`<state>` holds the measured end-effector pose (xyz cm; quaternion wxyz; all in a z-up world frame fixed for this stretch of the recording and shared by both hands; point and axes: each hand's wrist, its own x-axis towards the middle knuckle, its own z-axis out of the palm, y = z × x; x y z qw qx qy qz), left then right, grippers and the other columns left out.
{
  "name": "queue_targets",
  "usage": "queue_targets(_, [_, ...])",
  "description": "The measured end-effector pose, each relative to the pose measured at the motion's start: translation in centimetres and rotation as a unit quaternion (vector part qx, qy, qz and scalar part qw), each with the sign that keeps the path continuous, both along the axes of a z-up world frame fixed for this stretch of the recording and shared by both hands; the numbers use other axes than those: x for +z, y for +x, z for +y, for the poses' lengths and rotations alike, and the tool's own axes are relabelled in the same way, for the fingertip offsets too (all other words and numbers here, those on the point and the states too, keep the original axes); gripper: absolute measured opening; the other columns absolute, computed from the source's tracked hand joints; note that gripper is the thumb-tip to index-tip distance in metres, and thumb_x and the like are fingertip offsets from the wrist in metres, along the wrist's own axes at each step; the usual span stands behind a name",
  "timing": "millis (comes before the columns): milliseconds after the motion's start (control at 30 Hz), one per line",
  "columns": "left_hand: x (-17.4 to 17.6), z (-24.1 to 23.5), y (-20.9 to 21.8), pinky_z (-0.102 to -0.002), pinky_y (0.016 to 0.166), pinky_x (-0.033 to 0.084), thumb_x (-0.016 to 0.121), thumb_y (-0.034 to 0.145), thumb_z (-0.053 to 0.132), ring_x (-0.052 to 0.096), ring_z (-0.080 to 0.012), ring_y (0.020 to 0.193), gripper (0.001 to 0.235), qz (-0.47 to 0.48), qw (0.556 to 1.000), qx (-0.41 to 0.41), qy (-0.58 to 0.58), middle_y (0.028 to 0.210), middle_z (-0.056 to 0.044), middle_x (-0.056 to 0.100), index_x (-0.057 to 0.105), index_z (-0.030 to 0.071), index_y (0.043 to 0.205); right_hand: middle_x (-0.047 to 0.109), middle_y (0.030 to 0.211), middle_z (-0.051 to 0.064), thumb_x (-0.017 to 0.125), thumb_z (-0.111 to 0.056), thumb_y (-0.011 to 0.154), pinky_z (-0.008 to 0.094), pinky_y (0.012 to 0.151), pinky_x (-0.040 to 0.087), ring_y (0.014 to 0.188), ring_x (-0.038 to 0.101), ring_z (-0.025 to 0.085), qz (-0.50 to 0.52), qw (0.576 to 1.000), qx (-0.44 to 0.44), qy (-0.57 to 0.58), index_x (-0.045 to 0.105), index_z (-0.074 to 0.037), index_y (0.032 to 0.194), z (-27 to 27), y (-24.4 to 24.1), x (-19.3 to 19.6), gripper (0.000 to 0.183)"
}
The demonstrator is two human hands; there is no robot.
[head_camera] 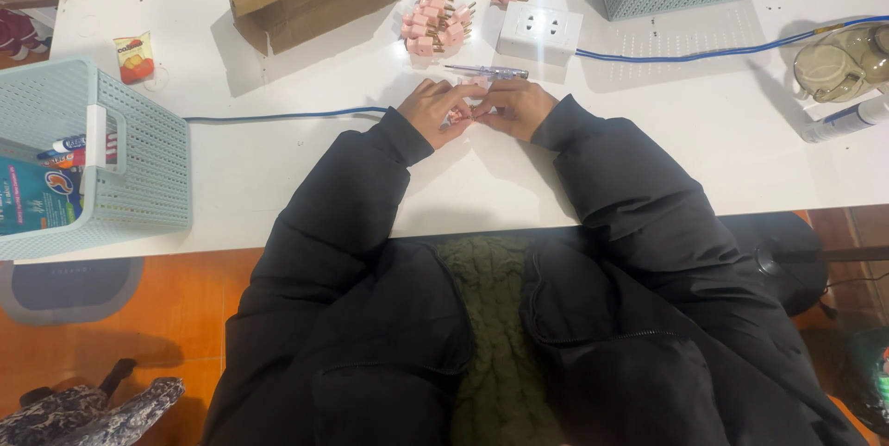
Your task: Assembling small pink plastic components using a small screwdriver on a white workbench.
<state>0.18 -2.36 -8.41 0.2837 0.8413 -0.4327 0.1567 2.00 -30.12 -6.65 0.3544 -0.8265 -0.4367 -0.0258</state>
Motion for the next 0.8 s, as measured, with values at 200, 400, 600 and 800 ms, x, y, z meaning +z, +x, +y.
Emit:
queue_targets(200, [0.3, 0.0, -0.2, -0.036, 0.095, 0.054, 0.085, 0.103, 0.017, 0.070, -0.0180, 0.097, 0.064, 0.012, 1.000, 0.002, 0.012, 0.098, 0.009, 0.078, 0.056, 0.023, 0.160, 0.080, 0.102, 0.011, 0.085, -0.018, 0.110, 0.040, 0.082, 0.063, 0.085, 0.075, 0.026, 0.014, 1.000, 0.002, -0.017, 0.088, -0.011, 0.114, 0.2, -0.1, 0.0, 0.009])
queue_targets(400, [0.2, -0.1, -0.1, -0.035, 0.096, 0.053, 0.085, 0.103, 0.018, 0.070, -0.0173, 0.098, 0.063, 0.011, 1.000, 0.012, 0.020, 0.097, 0.009, 0.078, 0.056, 0.024, 0.159, 0.081, 0.102, 0.011, 0.086, -0.019, 0.109, 0.040, 0.081, 0.064, 0.086, 0.074, 0.026, 0.014, 1.000, -0.003, -0.025, 0.088, -0.011, 0.114, 0.3, -0.1, 0.1, 0.009])
queue_targets(600, [0.3, -0.2, -0.2, -0.035, 0.096, 0.054, 0.084, 0.104, 0.020, 0.070, -0.0171, 0.098, 0.062, -0.003, 1.000, 0.015, 0.020, 0.097, 0.009, 0.078, 0.055, 0.025, 0.158, 0.081, 0.101, 0.012, 0.087, -0.017, 0.108, 0.042, 0.081, 0.064, 0.086, 0.074, 0.028, 0.004, 1.000, -0.003, -0.014, 0.088, -0.011, 0.114, 0.2, -0.3, 0.3, 0.009])
queue_targets(800, [0.3, 0.0, -0.2, -0.035, 0.098, 0.053, 0.083, 0.106, 0.021, 0.069, -0.0175, 0.102, 0.062, -0.018, 0.999, 0.017, 0.024, 0.098, 0.009, 0.077, 0.055, 0.026, 0.160, 0.081, 0.101, 0.013, 0.087, -0.017, 0.108, 0.043, 0.083, 0.065, 0.088, 0.075, 0.030, -0.009, 1.000, -0.010, -0.015, 0.088, -0.010, 0.112, 0.4, -0.2, 0.5, 0.008])
